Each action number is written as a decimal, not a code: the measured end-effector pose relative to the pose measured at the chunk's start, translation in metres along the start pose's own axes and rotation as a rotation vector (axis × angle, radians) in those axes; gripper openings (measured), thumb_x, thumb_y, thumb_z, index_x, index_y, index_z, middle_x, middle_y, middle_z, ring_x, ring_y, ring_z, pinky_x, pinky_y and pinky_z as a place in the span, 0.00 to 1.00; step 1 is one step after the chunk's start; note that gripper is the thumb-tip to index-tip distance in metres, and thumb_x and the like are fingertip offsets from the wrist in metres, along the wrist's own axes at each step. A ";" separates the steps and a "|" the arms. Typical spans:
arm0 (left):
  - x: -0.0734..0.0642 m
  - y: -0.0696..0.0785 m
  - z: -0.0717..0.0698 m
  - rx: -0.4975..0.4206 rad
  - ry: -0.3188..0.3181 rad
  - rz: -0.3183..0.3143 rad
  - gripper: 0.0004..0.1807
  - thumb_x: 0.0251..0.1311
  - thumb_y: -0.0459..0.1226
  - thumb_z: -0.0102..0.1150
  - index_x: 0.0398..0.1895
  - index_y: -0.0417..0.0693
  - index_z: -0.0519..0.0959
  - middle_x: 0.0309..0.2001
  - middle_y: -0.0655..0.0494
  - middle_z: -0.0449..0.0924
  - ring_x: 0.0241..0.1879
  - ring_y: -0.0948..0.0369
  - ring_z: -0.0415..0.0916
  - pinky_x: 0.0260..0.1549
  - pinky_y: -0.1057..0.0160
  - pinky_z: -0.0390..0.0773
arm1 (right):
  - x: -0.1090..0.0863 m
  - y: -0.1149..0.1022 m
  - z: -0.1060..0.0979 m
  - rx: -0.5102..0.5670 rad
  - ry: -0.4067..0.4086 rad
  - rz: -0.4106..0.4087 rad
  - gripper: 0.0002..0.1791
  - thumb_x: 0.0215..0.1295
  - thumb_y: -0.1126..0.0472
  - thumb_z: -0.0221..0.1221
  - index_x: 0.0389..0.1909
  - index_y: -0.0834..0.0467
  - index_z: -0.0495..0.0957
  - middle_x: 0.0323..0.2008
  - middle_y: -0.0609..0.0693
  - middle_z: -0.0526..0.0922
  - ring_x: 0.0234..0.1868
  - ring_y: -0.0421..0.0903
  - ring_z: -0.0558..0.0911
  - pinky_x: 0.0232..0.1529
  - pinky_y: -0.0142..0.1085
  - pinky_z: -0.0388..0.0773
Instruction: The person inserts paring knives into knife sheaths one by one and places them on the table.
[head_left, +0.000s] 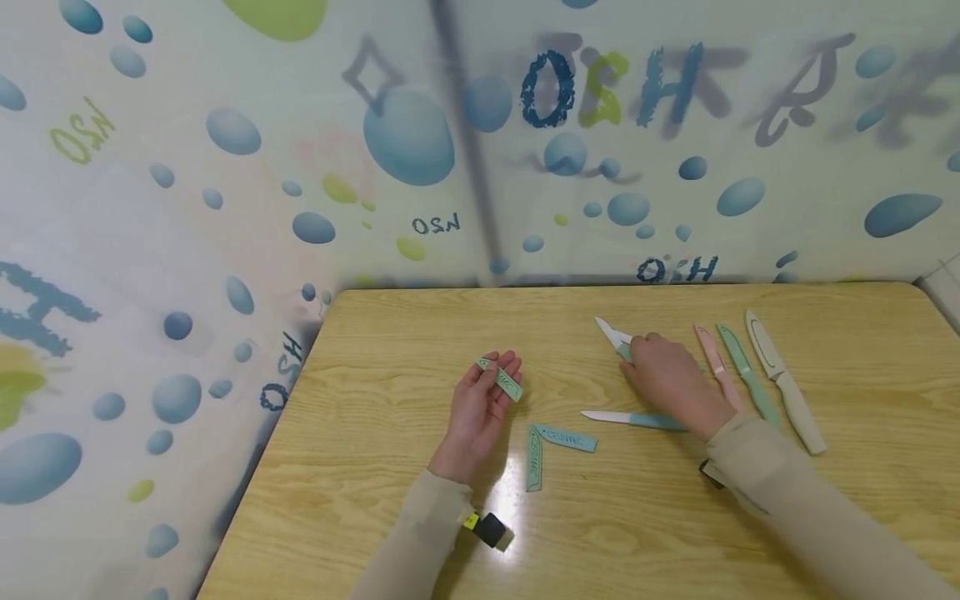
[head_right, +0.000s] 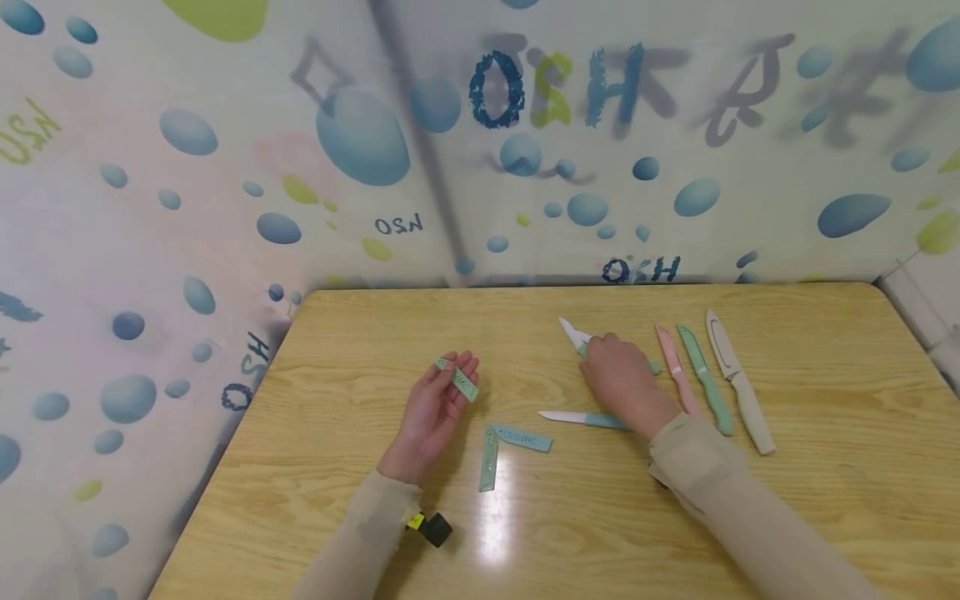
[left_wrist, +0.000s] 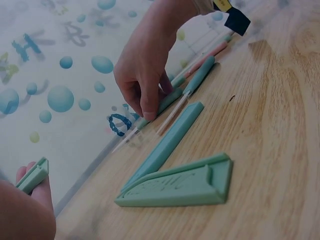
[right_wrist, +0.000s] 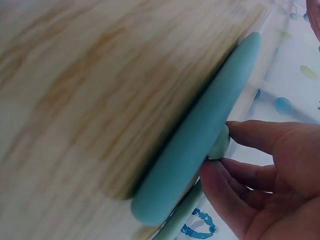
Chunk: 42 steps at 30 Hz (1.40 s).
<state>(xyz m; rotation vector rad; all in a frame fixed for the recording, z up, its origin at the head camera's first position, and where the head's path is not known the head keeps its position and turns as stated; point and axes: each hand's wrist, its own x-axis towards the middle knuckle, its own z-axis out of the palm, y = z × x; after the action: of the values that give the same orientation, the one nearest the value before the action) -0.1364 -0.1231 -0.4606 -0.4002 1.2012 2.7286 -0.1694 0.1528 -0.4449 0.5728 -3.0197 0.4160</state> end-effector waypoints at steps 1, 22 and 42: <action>0.000 0.000 0.000 -0.002 0.001 0.001 0.16 0.83 0.31 0.40 0.67 0.32 0.62 0.55 0.47 0.82 0.53 0.60 0.84 0.60 0.62 0.80 | 0.000 0.000 0.000 -0.004 0.000 0.000 0.15 0.71 0.63 0.65 0.29 0.70 0.75 0.22 0.57 0.72 0.21 0.50 0.73 0.19 0.44 0.75; -0.001 -0.003 0.000 -0.012 0.000 0.003 0.12 0.83 0.32 0.41 0.62 0.35 0.66 0.52 0.50 0.84 0.51 0.60 0.85 0.59 0.62 0.81 | -0.009 -0.002 -0.009 0.191 -0.069 0.143 0.11 0.71 0.62 0.59 0.40 0.68 0.73 0.17 0.52 0.71 0.15 0.45 0.66 0.13 0.35 0.61; -0.003 -0.006 0.003 -0.018 -0.035 -0.008 0.17 0.83 0.32 0.40 0.66 0.32 0.61 0.53 0.48 0.83 0.52 0.60 0.85 0.58 0.63 0.81 | -0.057 0.011 -0.020 0.429 0.015 0.108 0.20 0.81 0.59 0.50 0.62 0.70 0.66 0.18 0.46 0.72 0.15 0.40 0.63 0.15 0.32 0.61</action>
<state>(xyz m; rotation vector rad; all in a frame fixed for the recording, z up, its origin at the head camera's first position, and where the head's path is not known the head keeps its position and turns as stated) -0.1332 -0.1169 -0.4617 -0.3572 1.1644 2.7298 -0.1211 0.1886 -0.4333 0.4174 -2.9616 1.0829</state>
